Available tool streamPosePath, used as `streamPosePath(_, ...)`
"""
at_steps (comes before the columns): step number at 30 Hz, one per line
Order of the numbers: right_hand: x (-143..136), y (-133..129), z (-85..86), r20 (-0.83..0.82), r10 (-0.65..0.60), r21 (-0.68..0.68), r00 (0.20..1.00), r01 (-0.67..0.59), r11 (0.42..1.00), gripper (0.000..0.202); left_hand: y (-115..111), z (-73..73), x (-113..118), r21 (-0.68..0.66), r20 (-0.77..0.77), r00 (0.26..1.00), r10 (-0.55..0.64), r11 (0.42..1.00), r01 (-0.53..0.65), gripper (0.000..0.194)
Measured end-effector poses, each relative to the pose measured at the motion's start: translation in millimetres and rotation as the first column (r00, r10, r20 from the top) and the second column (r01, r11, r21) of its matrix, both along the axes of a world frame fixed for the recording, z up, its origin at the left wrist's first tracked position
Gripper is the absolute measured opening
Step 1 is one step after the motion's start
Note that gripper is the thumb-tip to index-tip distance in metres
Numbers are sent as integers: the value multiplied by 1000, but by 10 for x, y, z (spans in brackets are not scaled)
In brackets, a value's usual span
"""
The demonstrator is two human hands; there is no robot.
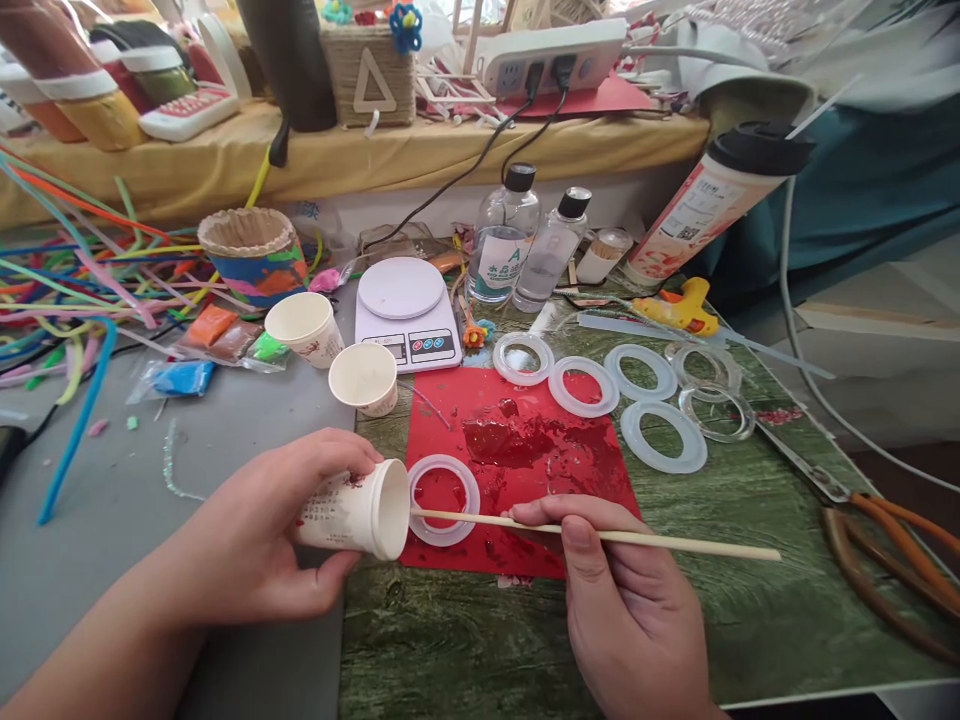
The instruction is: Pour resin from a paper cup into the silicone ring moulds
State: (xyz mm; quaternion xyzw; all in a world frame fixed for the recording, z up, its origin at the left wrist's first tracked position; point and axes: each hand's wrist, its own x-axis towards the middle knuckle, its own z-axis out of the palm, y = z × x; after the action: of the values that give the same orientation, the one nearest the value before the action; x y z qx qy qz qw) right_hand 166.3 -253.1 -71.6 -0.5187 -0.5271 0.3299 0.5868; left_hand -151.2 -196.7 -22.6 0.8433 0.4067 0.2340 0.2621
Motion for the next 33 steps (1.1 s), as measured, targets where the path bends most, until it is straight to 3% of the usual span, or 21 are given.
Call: streamPosePath(33,8,8,42,43,25,67,999,-27,997,19,36,-65,-34,58,-94,996,11,998,-6,53)
